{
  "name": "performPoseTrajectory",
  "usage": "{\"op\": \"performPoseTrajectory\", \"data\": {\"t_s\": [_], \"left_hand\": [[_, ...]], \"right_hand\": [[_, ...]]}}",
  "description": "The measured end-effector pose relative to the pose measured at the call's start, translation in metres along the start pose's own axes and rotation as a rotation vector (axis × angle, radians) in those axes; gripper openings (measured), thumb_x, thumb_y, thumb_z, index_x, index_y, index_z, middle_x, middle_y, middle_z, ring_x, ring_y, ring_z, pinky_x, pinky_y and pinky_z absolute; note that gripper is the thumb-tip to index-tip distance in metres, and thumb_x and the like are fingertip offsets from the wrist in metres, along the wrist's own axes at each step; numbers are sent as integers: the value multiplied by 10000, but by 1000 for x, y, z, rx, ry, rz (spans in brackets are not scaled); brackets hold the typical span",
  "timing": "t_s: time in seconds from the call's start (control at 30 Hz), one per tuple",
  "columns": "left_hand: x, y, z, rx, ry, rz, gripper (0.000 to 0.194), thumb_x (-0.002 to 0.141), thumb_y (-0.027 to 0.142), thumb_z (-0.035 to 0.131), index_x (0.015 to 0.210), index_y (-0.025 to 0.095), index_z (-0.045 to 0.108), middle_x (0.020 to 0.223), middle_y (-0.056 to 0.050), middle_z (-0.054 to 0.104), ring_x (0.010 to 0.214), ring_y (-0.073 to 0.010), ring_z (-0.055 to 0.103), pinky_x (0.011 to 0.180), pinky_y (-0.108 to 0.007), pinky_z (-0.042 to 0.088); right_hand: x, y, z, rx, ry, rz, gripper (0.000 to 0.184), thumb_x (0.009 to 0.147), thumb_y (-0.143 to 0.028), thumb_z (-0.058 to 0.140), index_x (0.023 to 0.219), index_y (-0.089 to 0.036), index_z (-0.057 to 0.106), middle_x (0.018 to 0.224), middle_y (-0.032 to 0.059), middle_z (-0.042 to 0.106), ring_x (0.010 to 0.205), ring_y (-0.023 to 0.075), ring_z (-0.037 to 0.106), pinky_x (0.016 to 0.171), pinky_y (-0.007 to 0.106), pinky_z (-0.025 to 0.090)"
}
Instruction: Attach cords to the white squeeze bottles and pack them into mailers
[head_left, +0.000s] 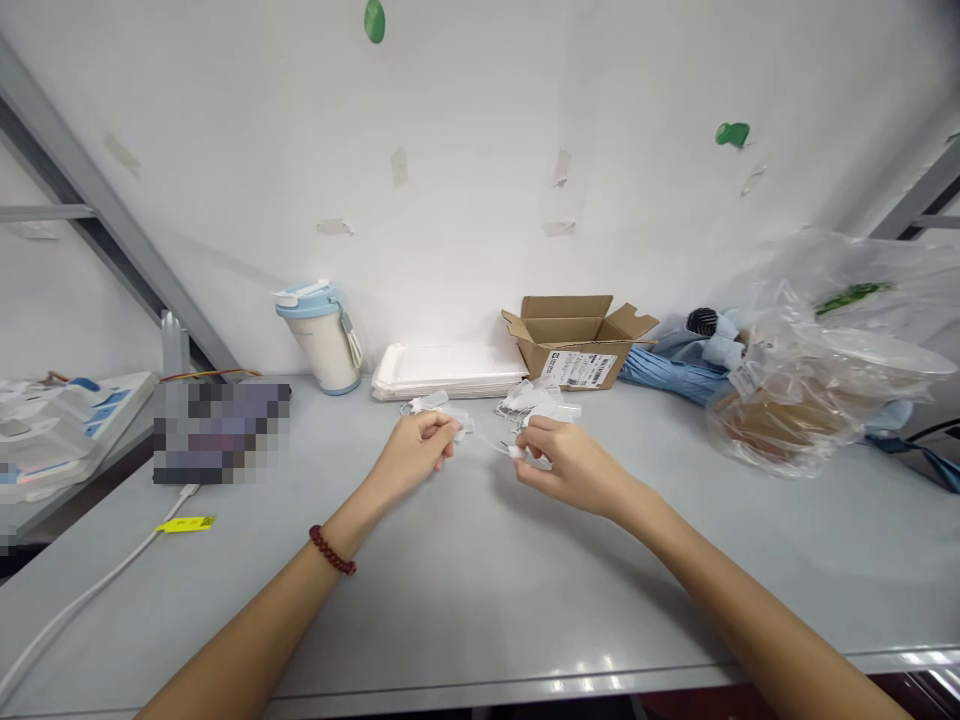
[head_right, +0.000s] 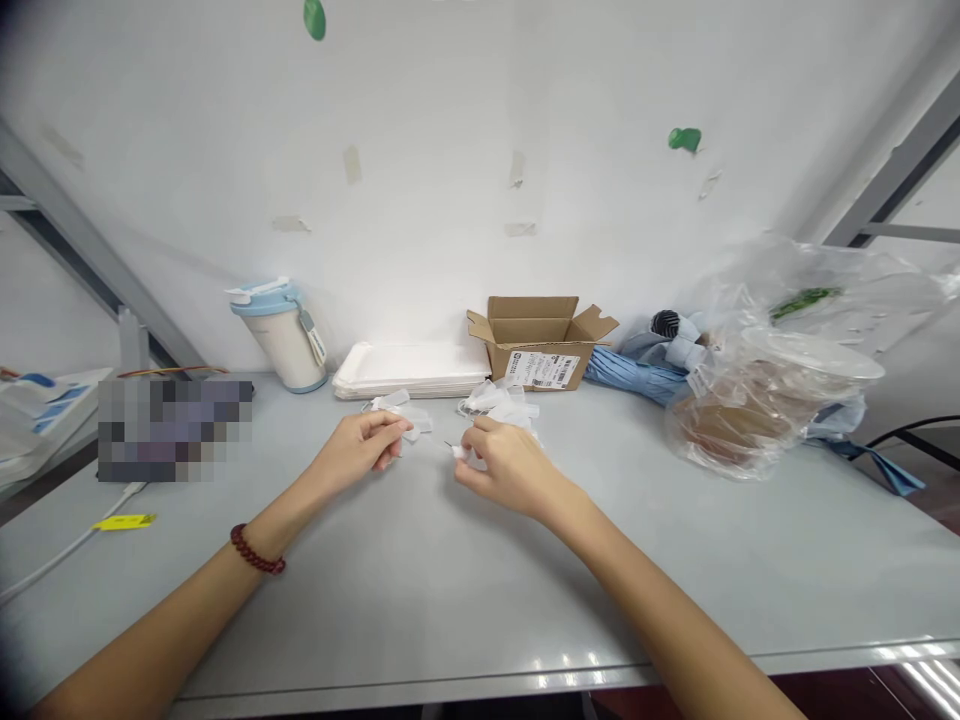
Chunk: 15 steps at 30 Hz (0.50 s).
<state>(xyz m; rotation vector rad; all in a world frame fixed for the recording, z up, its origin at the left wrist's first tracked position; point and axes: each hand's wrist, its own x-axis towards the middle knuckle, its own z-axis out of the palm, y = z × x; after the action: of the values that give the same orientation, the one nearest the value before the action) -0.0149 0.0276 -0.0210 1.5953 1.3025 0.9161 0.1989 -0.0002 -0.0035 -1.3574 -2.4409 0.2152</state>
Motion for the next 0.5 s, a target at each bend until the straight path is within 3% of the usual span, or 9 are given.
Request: {"op": "performPoseTrajectory", "data": {"t_s": [0.2, 0.37, 0.5], "left_hand": [[-7, 8, 2, -199, -242, -18, 378, 782, 434, 552, 997, 133, 632, 633, 17, 545, 470, -74, 460, 461, -215, 353], [-11, 11, 5, -244, -253, -11, 372, 765, 449, 578, 959, 139, 646, 635, 12, 547, 471, -74, 445, 463, -222, 349], [-10, 10, 5, -219, -274, 18, 316, 778, 446, 565, 804, 140, 640, 623, 8, 538, 482, -76, 431, 479, -226, 357]], "right_hand": [[-1, -3, 10, 114, 42, -80, 84, 786, -197, 494, 774, -157, 567, 782, 22, 498, 653, 117, 463, 620, 235, 354], [-1, -3, 14, 139, 44, -128, 76, 778, -194, 462, 739, -164, 520, 753, 16, 476, 628, 114, 434, 602, 238, 351], [-1, -4, 18, 126, 32, -160, 81, 763, -198, 452, 693, -175, 484, 674, -2, 464, 576, 108, 392, 572, 236, 322]]}}
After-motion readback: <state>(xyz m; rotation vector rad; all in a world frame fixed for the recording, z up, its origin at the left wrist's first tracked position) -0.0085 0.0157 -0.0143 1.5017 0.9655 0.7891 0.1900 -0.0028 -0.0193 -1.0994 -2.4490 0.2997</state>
